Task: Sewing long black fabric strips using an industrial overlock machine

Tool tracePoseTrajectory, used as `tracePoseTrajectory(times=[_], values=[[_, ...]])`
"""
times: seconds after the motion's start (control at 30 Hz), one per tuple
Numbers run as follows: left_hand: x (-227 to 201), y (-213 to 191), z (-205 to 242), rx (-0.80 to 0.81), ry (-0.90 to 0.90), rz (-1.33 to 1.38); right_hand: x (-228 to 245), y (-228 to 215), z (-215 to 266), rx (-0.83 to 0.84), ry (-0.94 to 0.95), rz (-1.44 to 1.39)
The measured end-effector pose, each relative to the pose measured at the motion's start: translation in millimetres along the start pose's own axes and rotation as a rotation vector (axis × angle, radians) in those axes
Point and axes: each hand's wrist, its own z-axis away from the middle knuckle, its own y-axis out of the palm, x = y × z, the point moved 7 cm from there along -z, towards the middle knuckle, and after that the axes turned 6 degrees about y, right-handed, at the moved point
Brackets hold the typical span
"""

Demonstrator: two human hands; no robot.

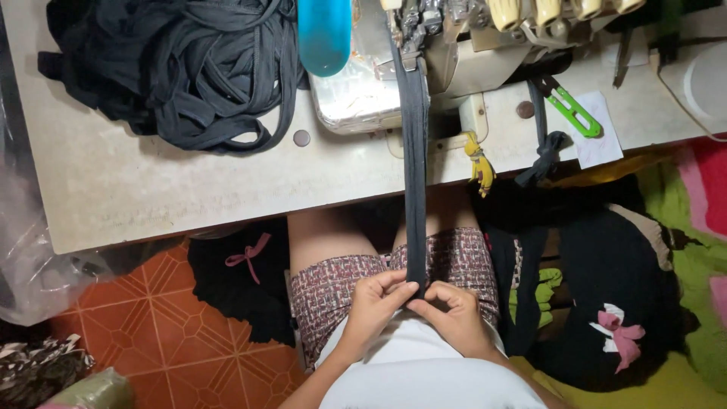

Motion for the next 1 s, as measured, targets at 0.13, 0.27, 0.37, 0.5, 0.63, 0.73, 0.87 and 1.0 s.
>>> tracePoseTrajectory(times=[0.13, 0.27, 0.37, 0.5, 0.63, 0.73, 0.87, 1.0], values=[[-6.0, 9.4, 4.2, 0.067, -0.005, 0.024, -19.0, 4.4, 0.8, 0.105, 0.171, -0.225], [-14.2, 11.0, 6.7, 0.098, 0.102, -0.137, -34.8, 11.7, 2.4, 0.182, 0.156, -0.334], [-18.3, 7.8, 7.8, 0.127, 0.258, -0.243, -12.4, 5.6, 2.6, 0.192, 0.108, -0.286], [-19.5, 3.6, 3.8, 0.200, 0.241, -0.414, 18.2, -7.1, 3.9, 0.109, -0.209, -0.011], [-19.1, 5.5, -3.6, 0.183, 0.333, -0.514, 41.0, -10.0, 5.7, 0.121, -0.384, 0.054], [-17.6, 7.3, -3.5, 0.197, 0.344, -0.523, 43.5, -10.0, 5.2, 0.129, -0.381, 0.026], [-8.9, 2.3, -1.1, 0.203, 0.306, -0.513, 44.5, -10.4, 8.1, 0.124, -0.403, -0.004], [-67.0, -5.1, -5.4, 0.194, 0.394, -0.522, 39.9, -12.9, 12.5, 0.157, -0.435, -0.015]])
